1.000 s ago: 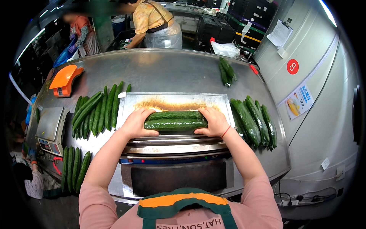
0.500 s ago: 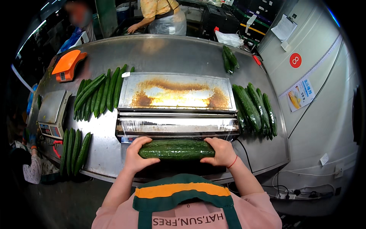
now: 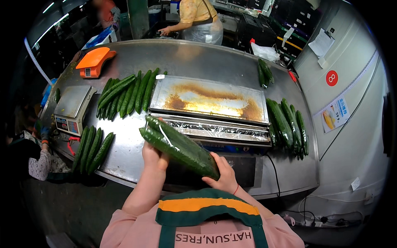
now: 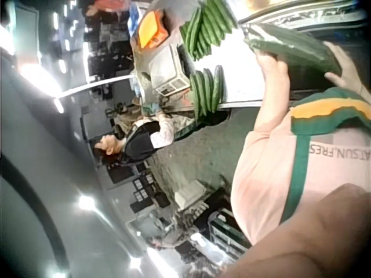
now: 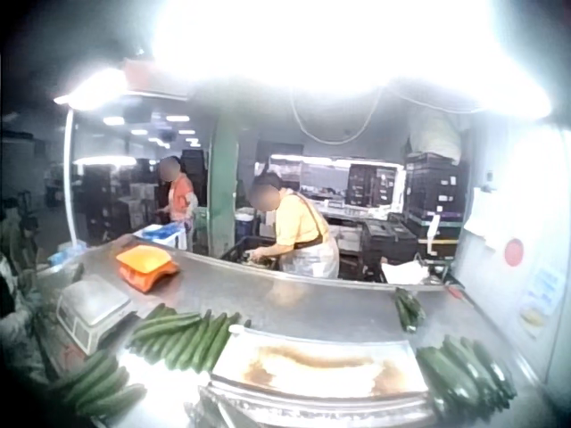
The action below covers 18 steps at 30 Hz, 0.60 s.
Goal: The person places cucumbers onto a wrapping machine, wraps them in plastic film, and sets the finished packs onto a pile.
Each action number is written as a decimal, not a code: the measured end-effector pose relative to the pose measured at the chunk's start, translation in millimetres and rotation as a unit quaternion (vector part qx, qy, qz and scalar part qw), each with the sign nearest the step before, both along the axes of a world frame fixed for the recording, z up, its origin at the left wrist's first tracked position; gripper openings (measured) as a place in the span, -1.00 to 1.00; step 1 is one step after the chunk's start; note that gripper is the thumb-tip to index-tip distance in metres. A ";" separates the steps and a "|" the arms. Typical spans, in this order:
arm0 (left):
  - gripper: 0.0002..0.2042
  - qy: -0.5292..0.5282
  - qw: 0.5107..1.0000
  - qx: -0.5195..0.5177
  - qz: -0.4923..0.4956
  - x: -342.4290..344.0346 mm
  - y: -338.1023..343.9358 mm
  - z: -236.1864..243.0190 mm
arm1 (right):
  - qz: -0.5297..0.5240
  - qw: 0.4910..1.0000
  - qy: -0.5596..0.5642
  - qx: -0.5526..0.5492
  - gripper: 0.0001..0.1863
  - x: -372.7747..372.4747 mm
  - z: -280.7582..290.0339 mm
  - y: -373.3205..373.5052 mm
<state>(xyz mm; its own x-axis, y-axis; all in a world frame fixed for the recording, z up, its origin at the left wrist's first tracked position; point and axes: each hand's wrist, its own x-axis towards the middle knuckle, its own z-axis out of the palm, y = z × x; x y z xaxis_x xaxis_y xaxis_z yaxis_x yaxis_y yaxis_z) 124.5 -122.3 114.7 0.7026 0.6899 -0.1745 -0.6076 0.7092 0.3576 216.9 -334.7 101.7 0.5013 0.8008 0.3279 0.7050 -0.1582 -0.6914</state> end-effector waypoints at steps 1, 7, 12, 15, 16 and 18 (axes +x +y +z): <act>-0.68 0.009 1.000 -0.003 0.013 4.7 -2.9 11.2 | -0.012 0.999 0.004 0.029 -0.19 -0.8 -1.4 3.5; -0.72 0.168 0.939 0.277 -0.115 14.6 -50.1 0.0 | -0.020 0.991 0.079 0.106 -0.15 -7.2 -3.2 6.7; -0.77 0.315 0.660 0.576 -0.365 -10.1 -54.7 27.9 | -0.048 0.985 -0.093 0.134 -0.17 16.3 22.3 4.2; -0.81 0.095 0.571 0.789 -0.204 -40.5 -41.1 66.0 | -0.064 0.956 -0.261 0.121 -0.20 33.3 43.5 -7.0; -0.76 0.046 0.549 0.830 -0.083 -37.5 -40.0 81.9 | -0.058 0.946 -0.302 0.106 -0.21 38.3 51.3 -8.5; -0.30 0.156 0.277 0.948 -0.026 -16.2 -39.4 132.9 | -0.063 0.940 -0.326 0.076 -0.24 43.2 71.1 -12.1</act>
